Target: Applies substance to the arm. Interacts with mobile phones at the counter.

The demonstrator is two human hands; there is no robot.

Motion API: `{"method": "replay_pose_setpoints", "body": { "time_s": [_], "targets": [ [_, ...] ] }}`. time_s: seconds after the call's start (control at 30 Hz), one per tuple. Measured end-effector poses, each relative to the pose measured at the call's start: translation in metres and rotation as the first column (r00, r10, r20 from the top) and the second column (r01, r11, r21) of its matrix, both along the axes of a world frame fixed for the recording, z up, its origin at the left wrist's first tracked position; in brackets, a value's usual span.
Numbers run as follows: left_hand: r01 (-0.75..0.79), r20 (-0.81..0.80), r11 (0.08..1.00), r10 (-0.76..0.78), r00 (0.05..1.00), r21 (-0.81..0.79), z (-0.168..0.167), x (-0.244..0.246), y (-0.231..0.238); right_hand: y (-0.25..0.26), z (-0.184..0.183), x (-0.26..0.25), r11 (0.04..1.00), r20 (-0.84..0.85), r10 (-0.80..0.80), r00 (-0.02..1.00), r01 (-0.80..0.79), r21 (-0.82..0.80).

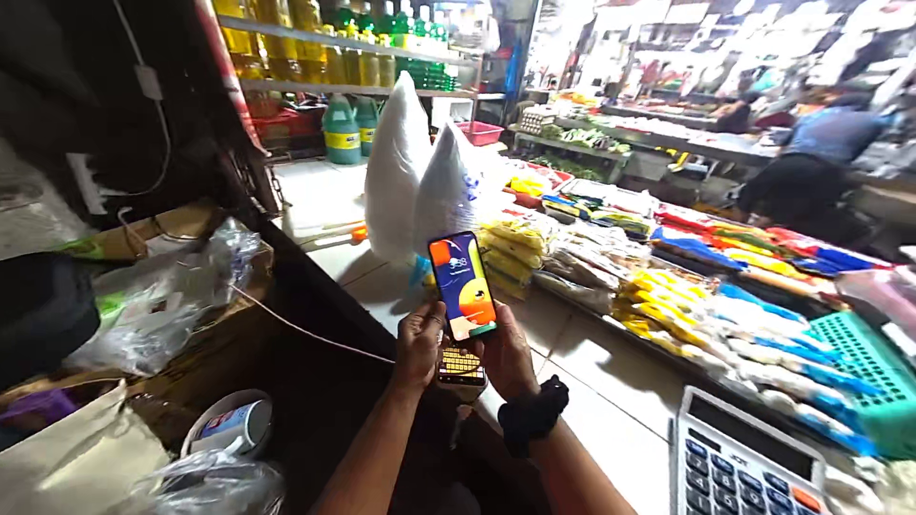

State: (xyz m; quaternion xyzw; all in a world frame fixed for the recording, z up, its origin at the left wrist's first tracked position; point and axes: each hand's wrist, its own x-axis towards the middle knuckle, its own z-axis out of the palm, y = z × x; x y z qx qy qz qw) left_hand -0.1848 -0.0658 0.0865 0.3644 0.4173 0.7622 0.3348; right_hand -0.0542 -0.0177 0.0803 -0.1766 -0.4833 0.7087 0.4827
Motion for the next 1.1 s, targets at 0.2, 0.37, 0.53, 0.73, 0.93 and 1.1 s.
{"method": "replay_pose_setpoints", "body": {
  "time_s": [0.2,0.37,0.53,0.73,0.93,1.1],
  "targets": [
    [-0.090,-0.059,0.996,0.091,0.994,0.020,-0.001,0.006,-0.002,-0.012,0.001,-0.005,0.998,0.037,-0.068,0.997,0.068,-0.007],
    [-0.092,-0.061,0.995,0.093,0.994,0.025,-0.003,0.006,-0.001,-0.013,0.000,-0.007,0.997,0.043,-0.075,0.996,0.077,-0.025],
    [-0.012,-0.068,1.000,0.011,0.998,-0.009,-0.007,0.006,-0.002,-0.011,-0.001,-0.003,0.995,0.037,-0.090,0.995,0.092,-0.035],
    [0.108,-0.109,0.994,-0.108,0.988,-0.008,-0.010,0.005,-0.008,-0.008,-0.005,-0.002,0.996,-0.024,-0.089,0.996,0.088,-0.016],
    [0.076,-0.050,0.995,-0.073,0.996,0.071,-0.017,0.009,-0.008,-0.008,-0.005,-0.001,0.999,-0.040,-0.030,0.999,0.029,-0.014],
    [0.067,-0.020,0.998,-0.067,0.998,-0.003,-0.012,0.007,-0.019,-0.006,-0.004,-0.001,0.999,-0.008,-0.026,1.000,0.026,0.025]
  ]
}}
